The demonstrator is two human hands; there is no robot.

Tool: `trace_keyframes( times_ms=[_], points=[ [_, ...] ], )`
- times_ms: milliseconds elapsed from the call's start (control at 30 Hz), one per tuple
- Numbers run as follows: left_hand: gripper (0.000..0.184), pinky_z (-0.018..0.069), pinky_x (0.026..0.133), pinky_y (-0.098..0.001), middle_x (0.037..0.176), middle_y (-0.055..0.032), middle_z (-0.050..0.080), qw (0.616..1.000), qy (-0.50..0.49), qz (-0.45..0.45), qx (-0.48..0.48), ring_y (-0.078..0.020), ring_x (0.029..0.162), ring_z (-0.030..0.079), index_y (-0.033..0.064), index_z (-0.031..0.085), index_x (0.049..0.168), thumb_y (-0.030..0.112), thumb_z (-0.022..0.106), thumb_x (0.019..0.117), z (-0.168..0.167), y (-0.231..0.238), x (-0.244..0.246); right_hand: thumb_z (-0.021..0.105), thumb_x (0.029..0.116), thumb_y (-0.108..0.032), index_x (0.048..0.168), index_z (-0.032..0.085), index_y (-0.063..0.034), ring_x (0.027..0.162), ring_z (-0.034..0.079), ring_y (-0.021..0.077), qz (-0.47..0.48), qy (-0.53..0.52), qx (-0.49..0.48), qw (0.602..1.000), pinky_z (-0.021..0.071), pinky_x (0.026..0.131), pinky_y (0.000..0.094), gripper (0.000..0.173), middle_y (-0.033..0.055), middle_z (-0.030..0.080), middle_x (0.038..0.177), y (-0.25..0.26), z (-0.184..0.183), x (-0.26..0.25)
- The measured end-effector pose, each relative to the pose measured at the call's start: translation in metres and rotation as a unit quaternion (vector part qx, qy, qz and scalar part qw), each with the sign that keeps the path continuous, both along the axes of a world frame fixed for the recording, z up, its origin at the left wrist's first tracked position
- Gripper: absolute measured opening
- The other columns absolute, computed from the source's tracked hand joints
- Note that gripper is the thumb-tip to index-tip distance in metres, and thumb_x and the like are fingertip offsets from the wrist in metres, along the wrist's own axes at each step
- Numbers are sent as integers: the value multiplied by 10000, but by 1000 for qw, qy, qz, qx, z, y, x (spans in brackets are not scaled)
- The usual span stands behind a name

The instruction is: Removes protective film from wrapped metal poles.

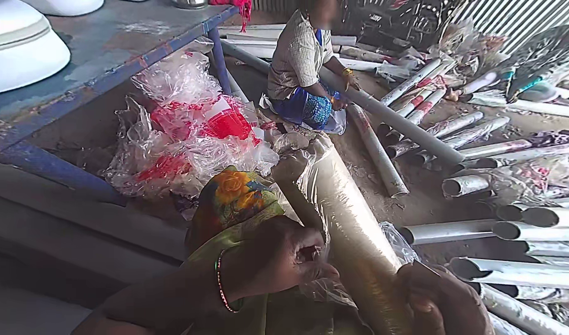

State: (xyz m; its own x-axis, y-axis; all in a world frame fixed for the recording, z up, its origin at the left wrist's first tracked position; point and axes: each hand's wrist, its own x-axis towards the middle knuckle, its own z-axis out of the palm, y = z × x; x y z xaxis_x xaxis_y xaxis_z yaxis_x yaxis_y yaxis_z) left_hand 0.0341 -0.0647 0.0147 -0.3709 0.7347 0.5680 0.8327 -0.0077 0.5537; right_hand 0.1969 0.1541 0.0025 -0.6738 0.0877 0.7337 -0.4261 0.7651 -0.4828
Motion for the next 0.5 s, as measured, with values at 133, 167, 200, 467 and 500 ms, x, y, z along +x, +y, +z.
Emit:
trace_keyframes(
  times_ms=[133,167,200,467,500],
  points=[
    [310,409,583,-181,622,-47,534,995,-21,-72,64,-70,619,535,44,574,767,280,642,957,1,16,2,446,1086,-442,1270,575,-219,858,608,-76,2,11,-4,1000,486,757,86,316,-96,638,989,8,-1,-3],
    [307,408,588,-176,634,-45,534,994,-30,-77,74,-62,631,534,47,568,776,283,635,961,1,18,1,450,1085,-441,1277,574,-227,848,610,-73,-1,11,-8,1000,489,751,92,313,-100,644,987,11,0,-3],
    [313,410,595,-174,644,-46,539,992,-38,-78,90,-57,640,538,45,568,783,292,628,965,-1,22,1,454,1082,-447,1280,571,-239,825,610,-72,-6,7,-16,1000,492,732,95,309,-105,647,973,15,1,-4],
    [305,466,748,-142,761,-34,594,969,-92,-99,205,-1,767,578,35,583,881,306,589,1021,-16,52,2,510,1061,-447,1161,540,-162,707,576,-60,-58,-66,3,996,475,621,94,303,-45,625,887,25,32,-11],
    [303,470,759,-142,772,-30,595,967,-98,-104,209,4,772,578,35,584,895,308,586,1027,-17,53,2,515,1063,-422,1133,539,-131,727,578,-47,-63,-77,38,994,470,644,90,300,-13,627,893,23,40,-10]
  ],
)
